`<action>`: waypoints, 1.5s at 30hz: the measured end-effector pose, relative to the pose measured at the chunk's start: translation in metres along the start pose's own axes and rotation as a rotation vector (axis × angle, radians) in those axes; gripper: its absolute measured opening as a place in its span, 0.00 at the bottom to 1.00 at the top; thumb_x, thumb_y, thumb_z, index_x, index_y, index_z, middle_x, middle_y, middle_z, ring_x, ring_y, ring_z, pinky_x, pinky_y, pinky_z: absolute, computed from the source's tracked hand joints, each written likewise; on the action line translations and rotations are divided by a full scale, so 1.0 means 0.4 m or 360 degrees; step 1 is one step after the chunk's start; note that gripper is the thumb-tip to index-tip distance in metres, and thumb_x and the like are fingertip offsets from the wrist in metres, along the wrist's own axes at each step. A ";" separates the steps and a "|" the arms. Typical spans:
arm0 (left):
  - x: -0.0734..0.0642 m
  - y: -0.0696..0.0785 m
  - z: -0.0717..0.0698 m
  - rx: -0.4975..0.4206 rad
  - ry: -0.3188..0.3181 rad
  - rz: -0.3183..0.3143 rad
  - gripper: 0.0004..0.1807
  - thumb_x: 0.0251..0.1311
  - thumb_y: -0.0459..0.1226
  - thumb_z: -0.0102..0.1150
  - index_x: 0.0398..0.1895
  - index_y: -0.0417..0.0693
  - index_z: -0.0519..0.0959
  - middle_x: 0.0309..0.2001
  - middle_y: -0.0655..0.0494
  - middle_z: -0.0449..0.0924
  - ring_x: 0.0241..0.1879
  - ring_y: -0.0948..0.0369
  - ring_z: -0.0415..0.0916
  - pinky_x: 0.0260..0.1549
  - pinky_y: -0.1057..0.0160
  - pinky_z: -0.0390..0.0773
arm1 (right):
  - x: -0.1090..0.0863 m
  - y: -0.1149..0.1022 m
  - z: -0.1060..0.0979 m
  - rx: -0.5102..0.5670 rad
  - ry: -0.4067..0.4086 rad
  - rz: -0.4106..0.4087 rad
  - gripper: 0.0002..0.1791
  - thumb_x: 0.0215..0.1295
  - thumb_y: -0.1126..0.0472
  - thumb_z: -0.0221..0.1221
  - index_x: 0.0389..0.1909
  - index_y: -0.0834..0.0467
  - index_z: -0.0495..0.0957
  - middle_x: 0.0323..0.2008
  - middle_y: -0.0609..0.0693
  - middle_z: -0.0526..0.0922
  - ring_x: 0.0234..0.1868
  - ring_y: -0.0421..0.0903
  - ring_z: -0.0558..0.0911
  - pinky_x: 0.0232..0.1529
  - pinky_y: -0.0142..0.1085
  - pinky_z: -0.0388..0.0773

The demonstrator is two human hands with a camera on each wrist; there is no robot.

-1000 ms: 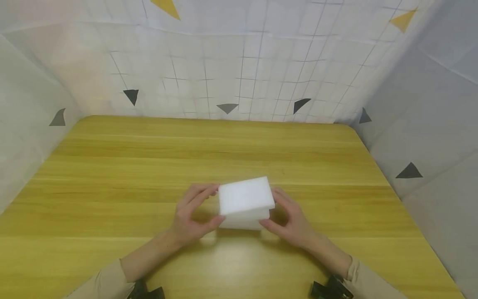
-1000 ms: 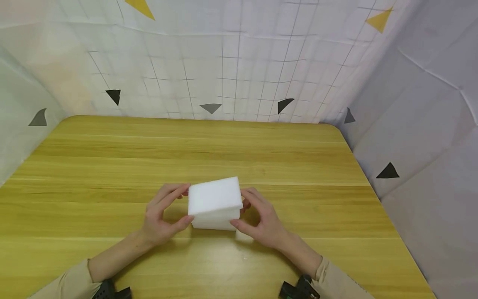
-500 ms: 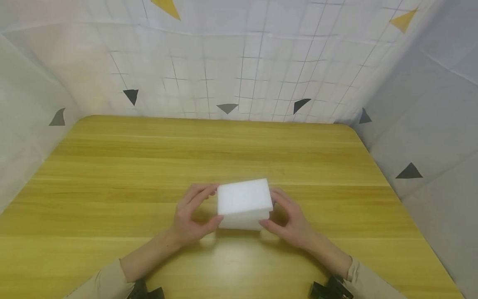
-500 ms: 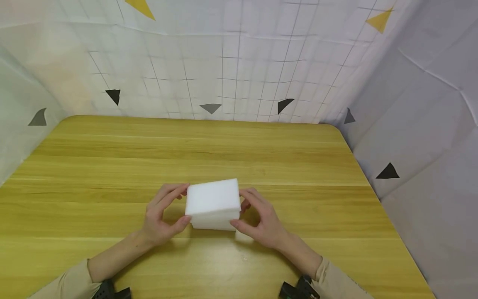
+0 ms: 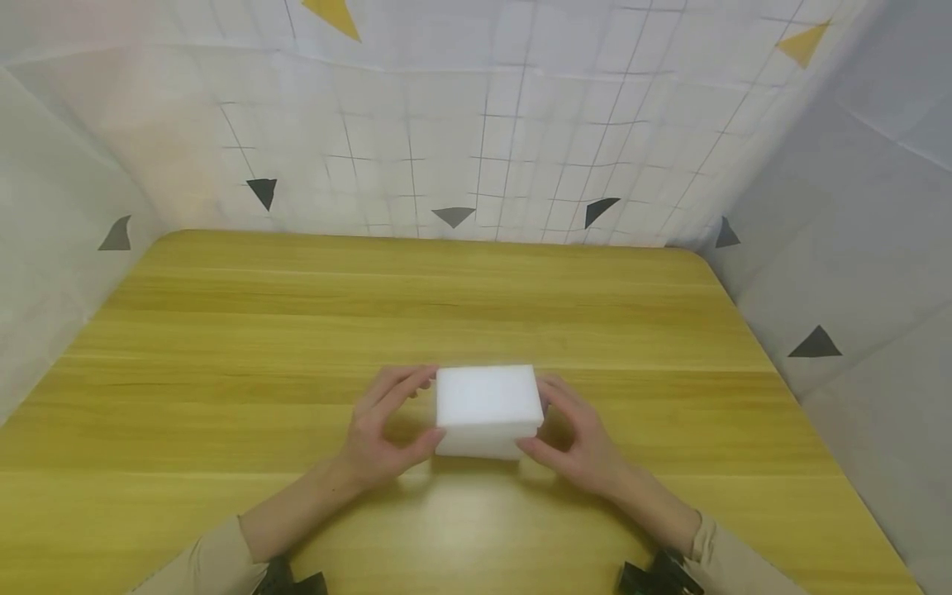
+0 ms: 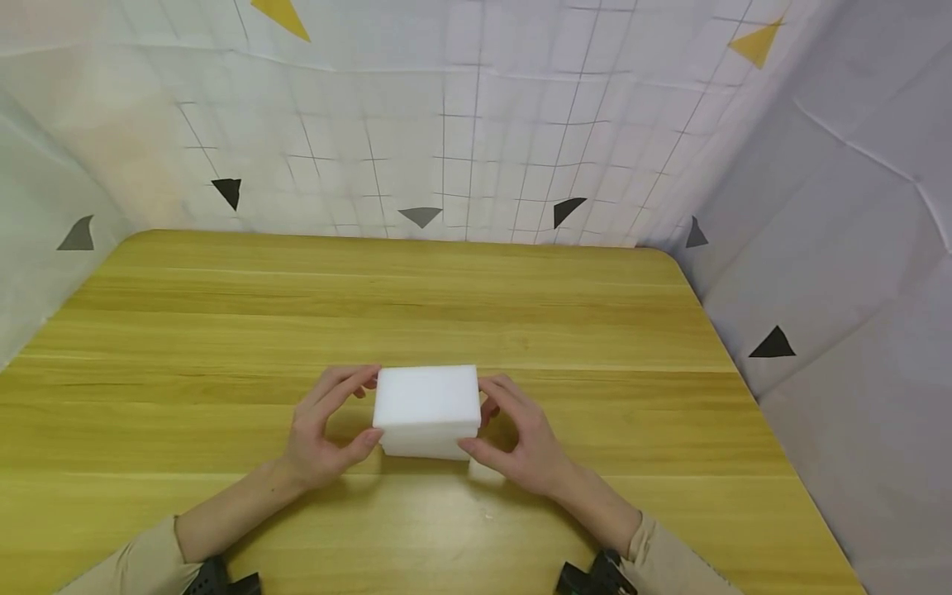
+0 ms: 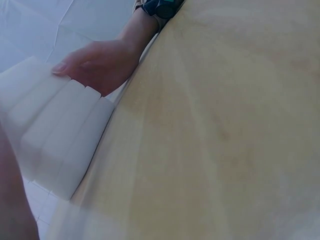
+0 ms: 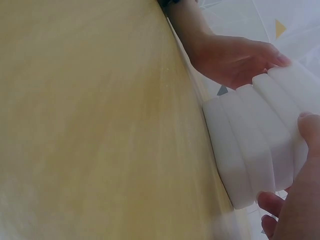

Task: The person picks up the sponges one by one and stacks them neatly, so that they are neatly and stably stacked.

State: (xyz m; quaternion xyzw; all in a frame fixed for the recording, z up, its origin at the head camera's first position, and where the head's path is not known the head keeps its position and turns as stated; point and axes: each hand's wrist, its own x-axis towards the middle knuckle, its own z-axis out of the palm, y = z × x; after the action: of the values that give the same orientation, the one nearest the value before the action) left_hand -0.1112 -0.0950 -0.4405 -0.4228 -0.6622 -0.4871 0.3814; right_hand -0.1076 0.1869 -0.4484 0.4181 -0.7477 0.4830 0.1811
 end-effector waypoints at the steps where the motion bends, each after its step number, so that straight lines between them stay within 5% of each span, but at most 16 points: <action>1: 0.000 0.000 0.000 -0.0002 -0.0002 -0.0006 0.30 0.63 0.46 0.64 0.56 0.27 0.76 0.50 0.39 0.80 0.43 0.51 0.76 0.42 0.64 0.81 | -0.001 0.000 0.000 -0.0002 0.0001 -0.0004 0.32 0.66 0.49 0.65 0.64 0.64 0.72 0.60 0.57 0.77 0.54 0.44 0.75 0.56 0.29 0.72; 14: -0.020 -0.001 0.003 -0.0049 -0.0028 -0.0053 0.32 0.62 0.48 0.65 0.55 0.27 0.76 0.48 0.40 0.80 0.41 0.52 0.75 0.36 0.62 0.80 | -0.018 -0.003 0.004 -0.0024 -0.0014 -0.0019 0.34 0.65 0.48 0.65 0.66 0.64 0.71 0.60 0.57 0.77 0.53 0.44 0.76 0.57 0.31 0.73; 25: -0.018 0.000 0.000 -0.0063 -0.0035 -0.0060 0.32 0.62 0.47 0.65 0.55 0.26 0.75 0.47 0.40 0.79 0.42 0.52 0.75 0.38 0.61 0.80 | -0.011 -0.001 0.006 -0.0044 -0.0018 -0.0057 0.34 0.66 0.48 0.65 0.64 0.65 0.71 0.57 0.57 0.78 0.48 0.44 0.75 0.47 0.37 0.75; 33: -0.027 -0.003 0.004 -0.0069 -0.0038 -0.0055 0.32 0.62 0.48 0.65 0.55 0.25 0.75 0.48 0.40 0.79 0.42 0.52 0.75 0.37 0.60 0.80 | -0.016 0.000 0.009 -0.0014 -0.0044 -0.0044 0.37 0.63 0.48 0.67 0.65 0.67 0.69 0.57 0.57 0.78 0.50 0.44 0.76 0.53 0.30 0.74; 45: -0.022 -0.005 0.000 -0.0098 -0.0159 -0.0128 0.33 0.65 0.49 0.58 0.59 0.27 0.72 0.48 0.42 0.78 0.45 0.52 0.74 0.41 0.60 0.79 | -0.022 0.007 -0.004 0.0017 -0.0076 -0.0024 0.38 0.64 0.45 0.65 0.67 0.65 0.68 0.55 0.55 0.77 0.48 0.43 0.73 0.47 0.37 0.73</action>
State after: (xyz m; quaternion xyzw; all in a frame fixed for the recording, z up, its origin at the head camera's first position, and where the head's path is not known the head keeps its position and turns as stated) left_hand -0.1101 -0.0968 -0.4493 -0.4311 -0.6816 -0.5006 0.3147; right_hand -0.1049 0.1927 -0.4550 0.4360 -0.7462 0.4755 0.1647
